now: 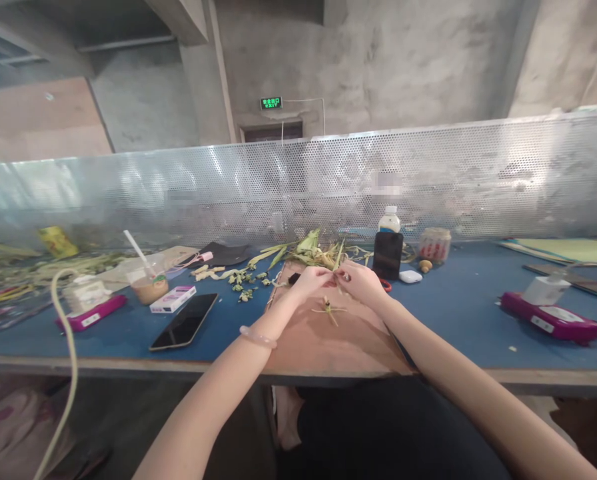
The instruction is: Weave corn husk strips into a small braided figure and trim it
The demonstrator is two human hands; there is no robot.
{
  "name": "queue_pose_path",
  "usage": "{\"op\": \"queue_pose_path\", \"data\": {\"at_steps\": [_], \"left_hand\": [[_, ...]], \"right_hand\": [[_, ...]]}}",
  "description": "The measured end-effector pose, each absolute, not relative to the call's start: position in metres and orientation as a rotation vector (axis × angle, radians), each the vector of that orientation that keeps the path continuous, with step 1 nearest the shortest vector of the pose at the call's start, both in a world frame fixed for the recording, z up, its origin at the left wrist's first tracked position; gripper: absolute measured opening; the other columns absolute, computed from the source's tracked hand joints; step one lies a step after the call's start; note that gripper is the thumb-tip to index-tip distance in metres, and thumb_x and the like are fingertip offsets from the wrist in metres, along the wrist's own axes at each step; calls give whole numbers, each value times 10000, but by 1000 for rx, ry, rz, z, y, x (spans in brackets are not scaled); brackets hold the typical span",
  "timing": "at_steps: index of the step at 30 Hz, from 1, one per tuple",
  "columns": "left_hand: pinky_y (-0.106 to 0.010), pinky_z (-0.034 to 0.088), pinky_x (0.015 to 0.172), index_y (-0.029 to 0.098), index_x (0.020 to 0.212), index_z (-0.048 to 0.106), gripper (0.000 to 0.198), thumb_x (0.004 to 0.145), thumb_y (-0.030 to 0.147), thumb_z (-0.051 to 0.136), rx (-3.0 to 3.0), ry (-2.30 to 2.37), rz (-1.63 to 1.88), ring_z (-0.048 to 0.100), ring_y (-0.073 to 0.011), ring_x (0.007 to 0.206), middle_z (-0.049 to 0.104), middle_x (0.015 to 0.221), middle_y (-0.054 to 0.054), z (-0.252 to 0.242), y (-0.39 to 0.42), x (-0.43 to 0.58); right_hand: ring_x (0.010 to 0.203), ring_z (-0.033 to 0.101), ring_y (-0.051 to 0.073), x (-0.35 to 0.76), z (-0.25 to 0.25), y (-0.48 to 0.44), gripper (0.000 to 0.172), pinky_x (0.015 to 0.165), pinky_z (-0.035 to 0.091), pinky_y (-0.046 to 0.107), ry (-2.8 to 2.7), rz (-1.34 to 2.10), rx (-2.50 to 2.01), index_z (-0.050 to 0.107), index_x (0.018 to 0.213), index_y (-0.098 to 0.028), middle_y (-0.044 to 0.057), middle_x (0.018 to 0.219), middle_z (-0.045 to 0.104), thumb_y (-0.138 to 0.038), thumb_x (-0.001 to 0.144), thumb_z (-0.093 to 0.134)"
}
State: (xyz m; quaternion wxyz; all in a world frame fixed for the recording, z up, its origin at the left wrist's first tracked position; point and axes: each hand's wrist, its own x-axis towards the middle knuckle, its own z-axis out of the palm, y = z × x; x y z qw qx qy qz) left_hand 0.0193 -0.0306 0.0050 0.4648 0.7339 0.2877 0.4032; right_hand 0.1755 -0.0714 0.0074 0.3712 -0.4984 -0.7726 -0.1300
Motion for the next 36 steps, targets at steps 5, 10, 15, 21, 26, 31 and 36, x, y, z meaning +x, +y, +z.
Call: {"op": "queue_pose_path", "data": {"at_steps": [5, 10, 15, 21, 26, 31, 36], "left_hand": [[-244, 419, 642, 111, 632, 657, 182, 702, 255, 573, 1858, 772, 1045, 527, -125, 608, 614, 601, -21, 12, -41, 18], [-234, 393, 615, 118, 564, 622, 191, 701, 225, 544, 1888, 799, 1071, 485, -112, 567, 569, 549, -3, 18, -48, 18], [-235, 395, 622, 118, 552, 610, 185, 696, 206, 532, 1900, 801, 1075, 478, -111, 567, 552, 543, 2, 20, -50, 18], [-231, 404, 608, 116, 603, 627, 157, 702, 200, 538, 1901, 801, 1055, 497, -116, 578, 568, 565, 0, 17, -46, 18], [-236, 436, 644, 113, 752, 672, 176, 721, 173, 509, 1896, 776, 1011, 555, -128, 644, 633, 670, -30, 12, -42, 20], [-230, 439, 659, 123, 870, 684, 246, 699, 126, 506, 1945, 761, 972, 569, -127, 672, 659, 735, -40, 13, -40, 20], [-227, 425, 651, 121, 919, 679, 294, 655, 111, 550, 2038, 747, 957, 560, -139, 700, 664, 766, -43, 12, -35, 18]], "right_hand": [[704, 536, 127, 178, 7, -69, 182, 581, 332, 212, -2021, -272, -1234, 646, 789, -237, 0, 810, 624, -169, 754, 482], [666, 522, 127, 177, 10, -70, 171, 598, 340, 219, -1987, -182, -1194, 656, 721, -215, 5, 756, 628, -205, 758, 489], [640, 534, 117, 176, 11, -70, 223, 622, 373, 211, -1930, -28, -1147, 661, 684, -193, 3, 703, 644, -250, 786, 471], [542, 527, 108, 180, 9, -67, 215, 538, 391, 204, -1851, 150, -1144, 676, 714, -177, -2, 632, 644, -320, 763, 523], [503, 522, 106, 181, 8, -66, 237, 508, 402, 209, -1802, 247, -1153, 673, 740, -169, 6, 610, 640, -372, 739, 551], [447, 509, 97, 183, 9, -64, 266, 449, 391, 198, -1787, 342, -1161, 641, 739, -149, 17, 582, 641, -405, 723, 571], [471, 532, 106, 183, 8, -62, 232, 447, 394, 195, -1778, 345, -1174, 610, 743, -144, 24, 596, 646, -371, 696, 611]]}}
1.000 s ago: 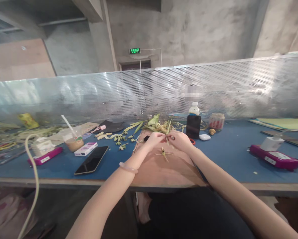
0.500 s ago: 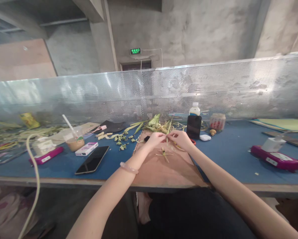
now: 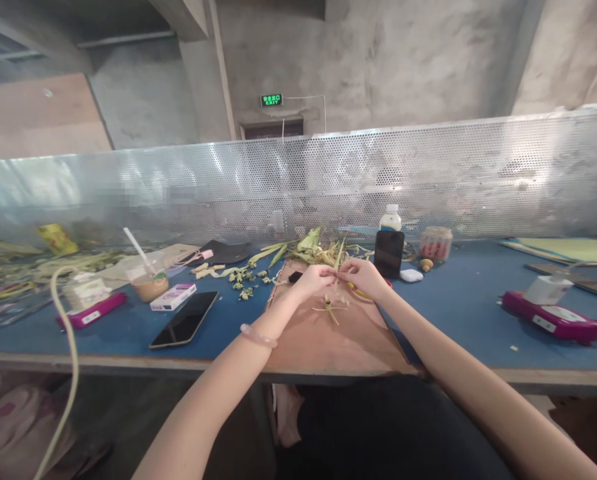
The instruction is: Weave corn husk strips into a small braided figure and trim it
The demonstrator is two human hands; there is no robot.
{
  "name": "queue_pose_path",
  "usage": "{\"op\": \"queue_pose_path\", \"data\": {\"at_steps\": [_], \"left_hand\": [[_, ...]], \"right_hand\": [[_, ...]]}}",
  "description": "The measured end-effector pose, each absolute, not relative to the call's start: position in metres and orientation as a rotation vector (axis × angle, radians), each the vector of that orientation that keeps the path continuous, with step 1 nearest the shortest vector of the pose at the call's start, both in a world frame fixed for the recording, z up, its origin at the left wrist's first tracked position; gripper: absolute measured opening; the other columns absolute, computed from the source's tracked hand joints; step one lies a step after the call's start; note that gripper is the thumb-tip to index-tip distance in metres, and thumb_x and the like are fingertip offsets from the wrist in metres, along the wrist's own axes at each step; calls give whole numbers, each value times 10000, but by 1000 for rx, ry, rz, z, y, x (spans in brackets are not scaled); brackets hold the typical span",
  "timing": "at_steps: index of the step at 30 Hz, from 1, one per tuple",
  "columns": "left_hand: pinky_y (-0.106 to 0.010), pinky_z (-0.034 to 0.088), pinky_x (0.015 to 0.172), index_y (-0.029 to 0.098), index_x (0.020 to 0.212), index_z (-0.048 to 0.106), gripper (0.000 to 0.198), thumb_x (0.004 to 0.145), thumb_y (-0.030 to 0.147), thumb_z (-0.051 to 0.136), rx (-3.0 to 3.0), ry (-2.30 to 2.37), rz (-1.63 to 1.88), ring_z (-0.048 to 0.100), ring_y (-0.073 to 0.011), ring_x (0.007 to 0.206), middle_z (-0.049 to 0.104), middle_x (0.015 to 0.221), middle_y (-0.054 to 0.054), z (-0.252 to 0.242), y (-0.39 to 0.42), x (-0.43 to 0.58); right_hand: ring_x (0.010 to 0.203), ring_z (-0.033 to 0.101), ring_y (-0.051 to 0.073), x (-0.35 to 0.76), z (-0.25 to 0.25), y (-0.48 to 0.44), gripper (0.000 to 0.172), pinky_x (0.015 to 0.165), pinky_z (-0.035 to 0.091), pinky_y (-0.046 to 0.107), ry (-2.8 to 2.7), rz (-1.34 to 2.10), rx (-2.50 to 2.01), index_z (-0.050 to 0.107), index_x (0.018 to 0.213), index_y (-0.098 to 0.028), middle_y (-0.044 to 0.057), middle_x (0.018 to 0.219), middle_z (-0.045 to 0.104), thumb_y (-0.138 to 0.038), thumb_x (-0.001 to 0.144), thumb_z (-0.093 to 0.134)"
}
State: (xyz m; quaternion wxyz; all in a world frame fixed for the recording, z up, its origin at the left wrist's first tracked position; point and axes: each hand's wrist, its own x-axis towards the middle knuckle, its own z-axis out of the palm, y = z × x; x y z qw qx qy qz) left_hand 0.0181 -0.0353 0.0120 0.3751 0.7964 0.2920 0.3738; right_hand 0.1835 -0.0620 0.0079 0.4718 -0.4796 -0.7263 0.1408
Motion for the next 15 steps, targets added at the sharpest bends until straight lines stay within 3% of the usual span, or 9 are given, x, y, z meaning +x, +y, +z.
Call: {"op": "queue_pose_path", "data": {"at_steps": [5, 10, 15], "left_hand": [[-250, 432, 685, 131, 946, 674, 300, 678, 123, 538, 2116, 754, 973, 572, -155, 740, 675, 807, -53, 11, -31, 16], [-279, 434, 755, 140, 939, 678, 271, 709, 141, 535, 2199, 763, 1005, 590, -192, 836, 687, 859, -64, 12, -30, 15], [-276, 437, 768, 142, 931, 676, 259, 723, 127, 522, 2276, 769, 1052, 600, -196, 838, 681, 899, -76, 13, -30, 16]], "right_hand": [[571, 574, 134, 182, 7, -63, 277, 520, 424, 220, -1764, 253, -1189, 641, 888, -146, 36, 696, 661, -353, 709, 602], [690, 594, 164, 179, 5, -62, 207, 637, 433, 248, -1808, 201, -1191, 696, 834, -174, 43, 785, 684, -302, 751, 556], [650, 594, 176, 177, 0, -57, 287, 570, 426, 248, -1745, 222, -1247, 690, 930, -156, 66, 783, 691, -326, 750, 545]]}}
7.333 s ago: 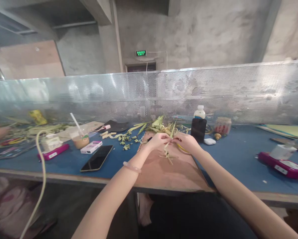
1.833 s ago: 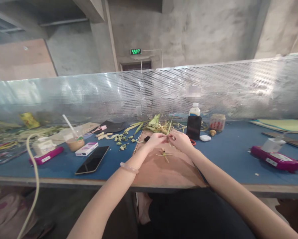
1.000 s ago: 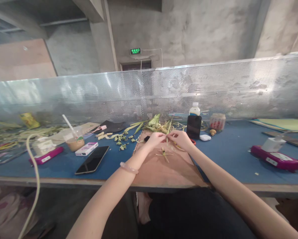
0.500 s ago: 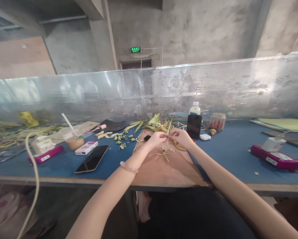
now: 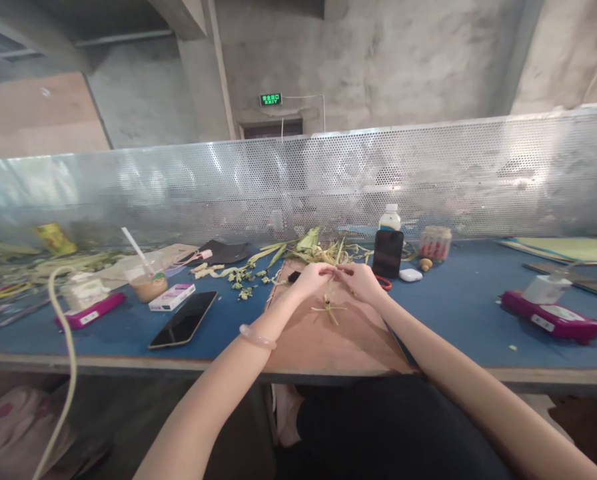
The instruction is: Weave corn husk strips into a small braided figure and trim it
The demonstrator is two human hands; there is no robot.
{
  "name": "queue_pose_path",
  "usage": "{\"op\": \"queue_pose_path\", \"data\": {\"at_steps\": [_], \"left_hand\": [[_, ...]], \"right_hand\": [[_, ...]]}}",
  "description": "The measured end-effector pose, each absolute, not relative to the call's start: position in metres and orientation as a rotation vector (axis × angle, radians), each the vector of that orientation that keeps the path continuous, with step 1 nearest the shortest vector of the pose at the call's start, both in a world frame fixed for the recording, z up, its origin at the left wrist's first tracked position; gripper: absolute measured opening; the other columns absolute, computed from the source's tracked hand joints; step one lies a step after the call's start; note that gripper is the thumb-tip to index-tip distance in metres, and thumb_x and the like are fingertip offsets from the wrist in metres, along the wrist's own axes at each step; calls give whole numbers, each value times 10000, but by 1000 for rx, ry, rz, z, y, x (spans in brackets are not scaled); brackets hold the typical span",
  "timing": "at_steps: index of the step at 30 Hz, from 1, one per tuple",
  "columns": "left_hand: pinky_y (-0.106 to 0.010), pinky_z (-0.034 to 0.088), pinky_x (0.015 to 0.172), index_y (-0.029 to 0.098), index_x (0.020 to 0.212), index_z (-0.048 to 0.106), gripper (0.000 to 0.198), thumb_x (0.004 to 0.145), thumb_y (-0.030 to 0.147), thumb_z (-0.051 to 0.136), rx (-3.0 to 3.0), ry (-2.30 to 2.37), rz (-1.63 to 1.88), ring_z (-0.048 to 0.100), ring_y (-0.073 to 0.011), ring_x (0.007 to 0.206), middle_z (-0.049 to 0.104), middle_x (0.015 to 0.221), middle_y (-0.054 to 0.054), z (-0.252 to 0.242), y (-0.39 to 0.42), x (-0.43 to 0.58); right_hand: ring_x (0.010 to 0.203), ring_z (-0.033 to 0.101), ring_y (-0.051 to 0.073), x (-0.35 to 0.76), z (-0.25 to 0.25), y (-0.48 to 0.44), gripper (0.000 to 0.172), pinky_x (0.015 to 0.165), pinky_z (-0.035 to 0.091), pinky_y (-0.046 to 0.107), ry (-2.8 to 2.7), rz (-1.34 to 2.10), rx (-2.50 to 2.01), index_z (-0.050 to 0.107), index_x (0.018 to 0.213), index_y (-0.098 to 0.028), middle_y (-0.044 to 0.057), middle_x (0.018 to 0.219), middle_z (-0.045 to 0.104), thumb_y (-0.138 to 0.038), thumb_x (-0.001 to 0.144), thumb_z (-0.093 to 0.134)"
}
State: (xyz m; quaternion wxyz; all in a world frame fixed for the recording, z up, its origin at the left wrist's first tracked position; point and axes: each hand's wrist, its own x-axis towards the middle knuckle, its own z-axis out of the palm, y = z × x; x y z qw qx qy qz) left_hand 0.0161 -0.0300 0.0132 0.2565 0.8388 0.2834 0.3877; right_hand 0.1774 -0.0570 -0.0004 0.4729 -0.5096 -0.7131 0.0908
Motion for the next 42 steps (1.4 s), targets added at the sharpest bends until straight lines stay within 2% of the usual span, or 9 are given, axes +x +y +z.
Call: {"op": "queue_pose_path", "data": {"at_steps": [4, 7, 16, 21, 24, 27, 32, 36, 42], "left_hand": [[-278, 433, 782, 144, 944, 658, 265, 727, 105, 510, 2318, 759, 1077, 596, -186, 842, 670, 921, -77, 12, -29, 16], [-271, 431, 786, 142, 958, 641, 271, 741, 99, 484, 2341, 739, 1073, 589, -178, 857, 660, 931, -76, 11, -28, 16], [-261, 437, 746, 131, 905, 597, 239, 721, 51, 466, 2365, 714, 1002, 584, -163, 811, 634, 869, -59, 12, -35, 17], [-250, 447, 700, 137, 1007, 538, 306, 725, 45, 466, 2339, 695, 956, 597, -158, 801, 628, 851, -53, 11, -38, 16], [-245, 446, 660, 165, 1223, 376, 500, 744, 75, 487, 2293, 690, 946, 606, -152, 752, 629, 800, -36, 9, -37, 17], [-252, 441, 670, 136, 1287, 282, 583, 749, 93, 502, 2228, 718, 969, 603, -156, 755, 633, 802, -53, 9, -35, 18], [-252, 433, 678, 108, 1228, 368, 485, 759, 114, 490, 2177, 750, 996, 592, -153, 749, 636, 811, -67, 13, -36, 18], [-262, 434, 679, 103, 1206, 404, 437, 772, 104, 447, 2136, 797, 1028, 586, -148, 712, 622, 734, -39, 13, -35, 18], [-276, 444, 686, 105, 1213, 417, 434, 786, 157, 472, 2082, 820, 1059, 598, -165, 742, 631, 814, -75, 12, -34, 20]], "right_hand": [[508, 528, 128, 177, -2, -56, 355, 456, 374, 215, -1704, 304, -1240, 665, 1000, -149, 44, 715, 680, -361, 737, 554], [390, 409, 72, 178, -1, -57, 323, 376, 306, 193, -1708, 429, -1212, 699, 869, -144, 17, 629, 647, -398, 732, 553], [355, 322, 39, 182, -3, -57, 366, 317, 283, 178, -1599, 791, -1178, 697, 747, -93, 10, 504, 547, -441, 661, 624], [363, 346, 37, 184, -2, -58, 339, 323, 288, 181, -1583, 872, -1163, 702, 733, -94, 33, 561, 595, -414, 629, 660], [369, 360, 40, 185, -1, -57, 291, 324, 278, 178, -1583, 852, -1160, 707, 686, -110, 29, 554, 606, -390, 613, 677], [392, 385, 45, 184, 2, -57, 253, 330, 278, 170, -1560, 812, -1152, 706, 681, -119, 35, 580, 630, -363, 622, 672], [433, 436, 56, 183, 6, -60, 306, 351, 302, 166, -1520, 830, -1159, 691, 778, -96, 75, 684, 665, -356, 616, 678], [409, 410, 48, 183, 6, -60, 332, 347, 298, 172, -1521, 795, -1188, 684, 783, -93, 63, 656, 647, -372, 603, 684], [398, 413, 65, 185, 3, -58, 320, 361, 326, 194, -1623, 638, -1224, 682, 768, -113, 27, 608, 618, -400, 630, 653]]}}
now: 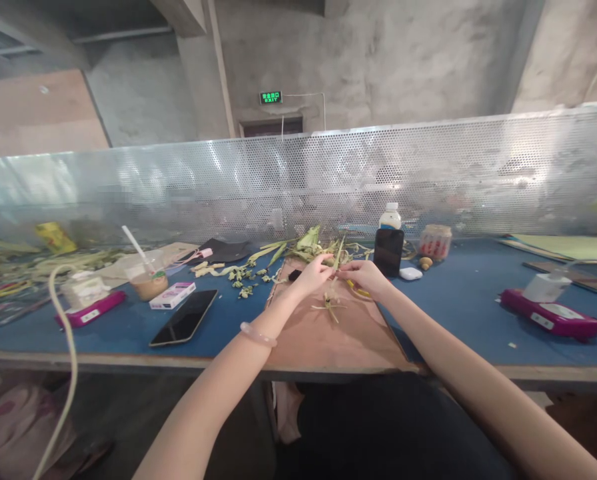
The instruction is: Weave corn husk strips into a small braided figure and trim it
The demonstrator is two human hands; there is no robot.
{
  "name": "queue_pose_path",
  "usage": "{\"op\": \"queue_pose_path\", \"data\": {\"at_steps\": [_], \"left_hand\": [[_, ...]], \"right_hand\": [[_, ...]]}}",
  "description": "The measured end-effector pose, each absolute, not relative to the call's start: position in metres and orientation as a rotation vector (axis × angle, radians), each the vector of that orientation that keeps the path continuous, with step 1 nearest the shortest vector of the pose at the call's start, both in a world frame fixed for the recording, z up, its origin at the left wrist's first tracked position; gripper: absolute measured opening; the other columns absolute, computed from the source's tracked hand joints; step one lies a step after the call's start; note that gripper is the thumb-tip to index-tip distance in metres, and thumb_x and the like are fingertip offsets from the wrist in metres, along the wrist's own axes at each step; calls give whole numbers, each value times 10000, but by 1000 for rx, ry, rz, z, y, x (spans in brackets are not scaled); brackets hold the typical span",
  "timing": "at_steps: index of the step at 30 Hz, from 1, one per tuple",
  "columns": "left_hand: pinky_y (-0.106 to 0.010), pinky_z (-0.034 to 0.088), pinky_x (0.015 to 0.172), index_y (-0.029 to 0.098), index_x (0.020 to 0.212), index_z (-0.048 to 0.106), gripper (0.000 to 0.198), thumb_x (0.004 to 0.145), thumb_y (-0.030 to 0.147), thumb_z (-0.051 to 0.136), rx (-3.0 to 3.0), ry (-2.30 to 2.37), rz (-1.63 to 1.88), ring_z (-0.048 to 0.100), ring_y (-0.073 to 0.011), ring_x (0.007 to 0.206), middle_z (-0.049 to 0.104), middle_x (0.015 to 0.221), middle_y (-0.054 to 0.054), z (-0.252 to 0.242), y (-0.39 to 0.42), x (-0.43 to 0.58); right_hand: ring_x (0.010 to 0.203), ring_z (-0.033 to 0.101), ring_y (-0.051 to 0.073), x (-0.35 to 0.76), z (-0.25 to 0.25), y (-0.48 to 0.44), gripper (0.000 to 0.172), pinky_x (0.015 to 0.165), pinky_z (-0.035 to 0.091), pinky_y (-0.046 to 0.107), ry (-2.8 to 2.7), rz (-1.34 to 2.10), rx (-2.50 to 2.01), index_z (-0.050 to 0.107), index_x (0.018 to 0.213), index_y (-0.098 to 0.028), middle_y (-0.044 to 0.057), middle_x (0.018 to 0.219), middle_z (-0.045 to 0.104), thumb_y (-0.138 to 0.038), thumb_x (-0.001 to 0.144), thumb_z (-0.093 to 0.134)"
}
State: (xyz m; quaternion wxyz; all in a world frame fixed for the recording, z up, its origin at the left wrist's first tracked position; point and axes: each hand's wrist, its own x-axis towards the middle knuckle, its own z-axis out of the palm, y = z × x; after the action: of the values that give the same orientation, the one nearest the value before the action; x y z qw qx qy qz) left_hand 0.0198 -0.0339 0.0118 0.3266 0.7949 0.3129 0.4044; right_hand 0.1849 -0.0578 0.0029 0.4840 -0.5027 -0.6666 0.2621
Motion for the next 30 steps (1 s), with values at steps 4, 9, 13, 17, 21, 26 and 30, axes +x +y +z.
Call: {"op": "queue_pose_path", "data": {"at_steps": [4, 9, 13, 17, 21, 26, 30], "left_hand": [[-285, 454, 676, 109, 1186, 457, 451, 771, 254, 555, 2060, 791, 1041, 609, -191, 782, 640, 881, -112, 10, -33, 18], [-288, 466, 709, 105, 1064, 555, 374, 735, 273, 615, 2018, 751, 1007, 611, -194, 829, 634, 982, -137, 7, -27, 16], [-283, 461, 736, 114, 1033, 579, 328, 748, 274, 603, 1992, 719, 1016, 603, -183, 853, 633, 999, -130, 5, -23, 16], [-295, 467, 736, 118, 1061, 569, 351, 751, 280, 599, 1968, 690, 1015, 608, -172, 817, 634, 990, -126, 3, -20, 15], [-304, 468, 751, 115, 1082, 551, 361, 761, 278, 584, 1942, 670, 1026, 607, -163, 809, 633, 973, -121, 2, -17, 14], [-307, 467, 754, 129, 1096, 541, 350, 780, 279, 554, 1939, 641, 1023, 602, -155, 813, 632, 952, -105, 1, -18, 13], [-305, 464, 756, 141, 1087, 551, 341, 769, 262, 561, 1950, 645, 1021, 596, -154, 822, 629, 956, -96, 2, -20, 13]], "right_hand": [[452, 461, 92, 184, 4, -59, 213, 450, 364, 216, -1742, 426, -1235, 700, 706, -147, 17, 598, 625, -343, 668, 625], [621, 533, 147, 181, 5, -60, 122, 612, 367, 252, -1837, 119, -1237, 716, 704, -196, 31, 689, 663, -206, 680, 597], [651, 543, 161, 180, 5, -61, 157, 622, 358, 260, -1886, 18, -1232, 723, 767, -222, 39, 744, 674, -253, 722, 576], [679, 557, 165, 180, 6, -63, 177, 648, 370, 262, -1918, 22, -1209, 722, 804, -223, 42, 786, 680, -236, 734, 560], [672, 560, 152, 179, 7, -65, 200, 639, 390, 242, -1925, 116, -1155, 717, 825, -202, 33, 762, 673, -257, 750, 541], [546, 531, 112, 182, 6, -63, 316, 493, 377, 207, -1840, 303, -1128, 712, 812, -165, 36, 772, 655, -378, 785, 480], [439, 445, 73, 183, 3, -60, 341, 406, 333, 197, -1762, 457, -1136, 708, 854, -141, 47, 754, 658, -416, 727, 550]]}}
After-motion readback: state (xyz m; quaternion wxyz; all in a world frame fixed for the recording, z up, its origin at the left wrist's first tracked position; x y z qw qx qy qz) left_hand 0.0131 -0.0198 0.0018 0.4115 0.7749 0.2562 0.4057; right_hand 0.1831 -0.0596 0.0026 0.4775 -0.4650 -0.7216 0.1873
